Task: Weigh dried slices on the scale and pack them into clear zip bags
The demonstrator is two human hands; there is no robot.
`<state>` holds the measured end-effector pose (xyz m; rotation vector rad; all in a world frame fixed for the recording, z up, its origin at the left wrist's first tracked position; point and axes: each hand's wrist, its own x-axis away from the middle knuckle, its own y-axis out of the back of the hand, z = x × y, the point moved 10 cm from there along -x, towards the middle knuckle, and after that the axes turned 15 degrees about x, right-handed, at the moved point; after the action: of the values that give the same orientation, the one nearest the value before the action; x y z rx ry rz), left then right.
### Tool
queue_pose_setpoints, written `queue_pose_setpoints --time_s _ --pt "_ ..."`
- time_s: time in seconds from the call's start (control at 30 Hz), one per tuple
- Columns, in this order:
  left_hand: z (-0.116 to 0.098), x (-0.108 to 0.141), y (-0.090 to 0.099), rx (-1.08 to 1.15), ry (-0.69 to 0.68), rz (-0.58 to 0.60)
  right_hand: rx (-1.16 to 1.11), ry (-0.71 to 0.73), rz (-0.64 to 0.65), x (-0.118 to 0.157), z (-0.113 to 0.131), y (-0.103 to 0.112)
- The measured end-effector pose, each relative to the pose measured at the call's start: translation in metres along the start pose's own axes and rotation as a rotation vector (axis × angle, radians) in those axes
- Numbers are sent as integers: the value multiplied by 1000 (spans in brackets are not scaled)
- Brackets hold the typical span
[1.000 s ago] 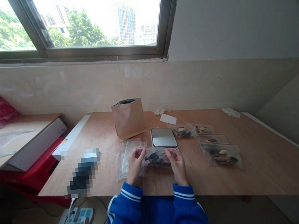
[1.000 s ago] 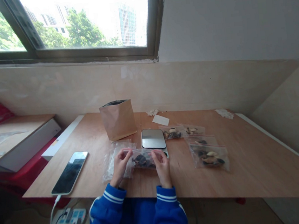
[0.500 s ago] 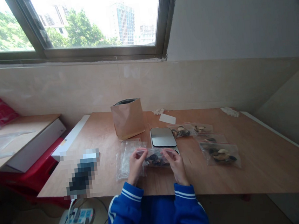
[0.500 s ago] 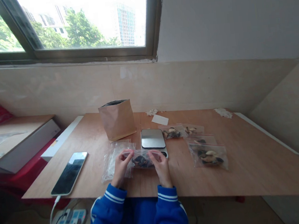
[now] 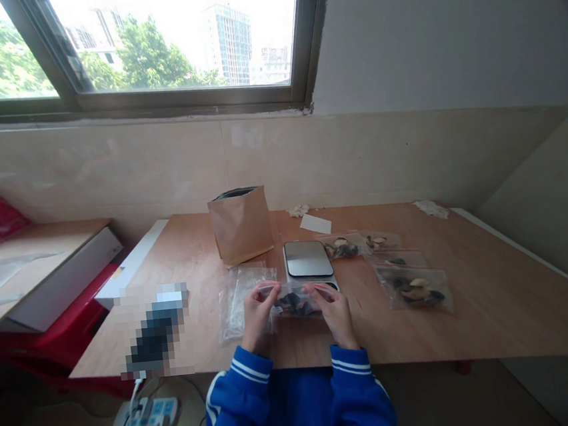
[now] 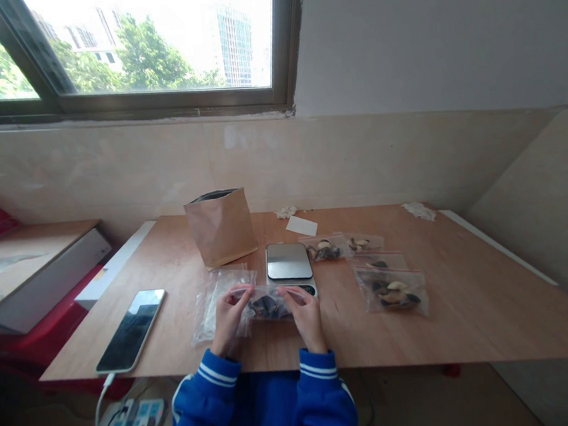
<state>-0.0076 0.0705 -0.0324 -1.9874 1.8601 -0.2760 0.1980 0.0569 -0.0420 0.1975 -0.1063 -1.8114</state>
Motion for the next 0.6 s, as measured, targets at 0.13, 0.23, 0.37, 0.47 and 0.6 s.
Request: queue_pose_setpoints --time_s 0.13,0.23,0.37,0.47,0.6 --pt "2 -2 2 -8 1 5 -1 4 9 0 0 2" --pt "4 -2 0 -19 8 29 -3 34 -9 1 4 1" --pt "8 -1 -4 -30 30 75 -17 42 -1 2 6 -3" --pt "8 -2 -3 -23 27 65 -11 51 31 3 7 -5" --pt "11 -4 1 8 49 36 39 102 23 4 9 -2"
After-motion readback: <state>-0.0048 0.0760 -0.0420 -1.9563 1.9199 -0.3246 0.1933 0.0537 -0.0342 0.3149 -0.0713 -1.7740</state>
